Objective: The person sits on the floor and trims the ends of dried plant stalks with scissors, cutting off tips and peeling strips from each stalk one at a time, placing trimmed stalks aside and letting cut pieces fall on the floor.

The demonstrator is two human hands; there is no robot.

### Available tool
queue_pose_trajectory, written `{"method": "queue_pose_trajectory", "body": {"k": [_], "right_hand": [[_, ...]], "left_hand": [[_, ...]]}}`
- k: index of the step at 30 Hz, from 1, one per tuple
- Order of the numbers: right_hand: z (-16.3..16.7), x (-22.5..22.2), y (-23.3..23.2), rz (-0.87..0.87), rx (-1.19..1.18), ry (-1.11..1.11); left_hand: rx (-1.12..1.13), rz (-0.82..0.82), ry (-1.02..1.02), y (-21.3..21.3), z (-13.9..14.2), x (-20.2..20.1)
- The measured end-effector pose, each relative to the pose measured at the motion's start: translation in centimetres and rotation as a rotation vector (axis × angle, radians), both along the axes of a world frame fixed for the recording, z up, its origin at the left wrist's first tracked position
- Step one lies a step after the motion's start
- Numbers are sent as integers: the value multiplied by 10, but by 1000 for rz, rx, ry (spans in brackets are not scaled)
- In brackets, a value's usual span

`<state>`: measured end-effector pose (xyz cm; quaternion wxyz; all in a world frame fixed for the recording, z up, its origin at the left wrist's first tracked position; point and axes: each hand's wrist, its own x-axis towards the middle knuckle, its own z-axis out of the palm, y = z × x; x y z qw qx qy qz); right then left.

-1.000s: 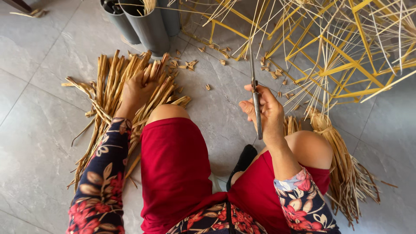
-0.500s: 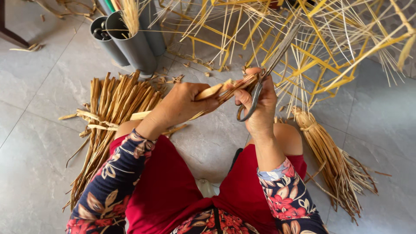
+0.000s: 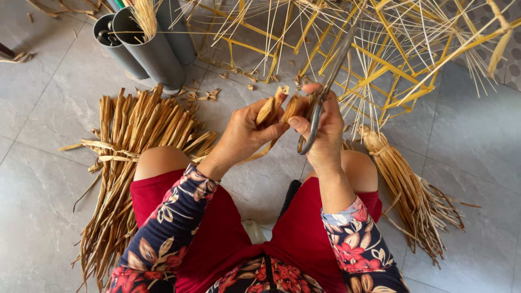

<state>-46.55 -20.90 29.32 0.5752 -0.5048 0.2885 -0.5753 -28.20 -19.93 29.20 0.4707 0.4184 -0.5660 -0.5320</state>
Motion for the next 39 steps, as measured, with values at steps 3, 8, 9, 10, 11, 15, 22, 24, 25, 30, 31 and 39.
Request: {"method": "queue_pose_trajectory", "body": {"k": [3, 8, 9, 10, 11, 15, 22, 24, 25, 30, 31, 39], "right_hand": [[4, -3, 1, -26, -9, 65], [4, -1, 5, -79, -38, 141], [3, -1, 6, -100, -44, 178], [3, -1, 7, -89, -45, 163], [3, -1, 7, -78, -48, 149], [3, -2, 10, -50, -62, 192], [2, -1, 21, -99, -152, 677], [1, 0, 22, -111, -169, 768], [1, 1, 22, -120, -173, 801], [-1, 6, 19, -156, -175, 869], [-2, 7, 19, -155, -190, 840], [-3, 10, 19, -211, -173, 829]], "left_hand": [[63, -89, -23, -4, -6, 5], [15, -105, 153, -4, -19, -1], [-18, -92, 159, -4, -22, -3], [17, -95, 167, -5, -25, -4], [51, -96, 177, -5, -28, -4], [73, -105, 219, -10, -35, 1], [211, 89, 450, -14, -27, 12], [216, 100, 442, -14, -24, 15], [204, 99, 426, -14, -23, 15], [191, 81, 407, -15, -20, 11], [191, 76, 414, -16, -20, 10], [222, 76, 423, -15, -16, 10]]}}
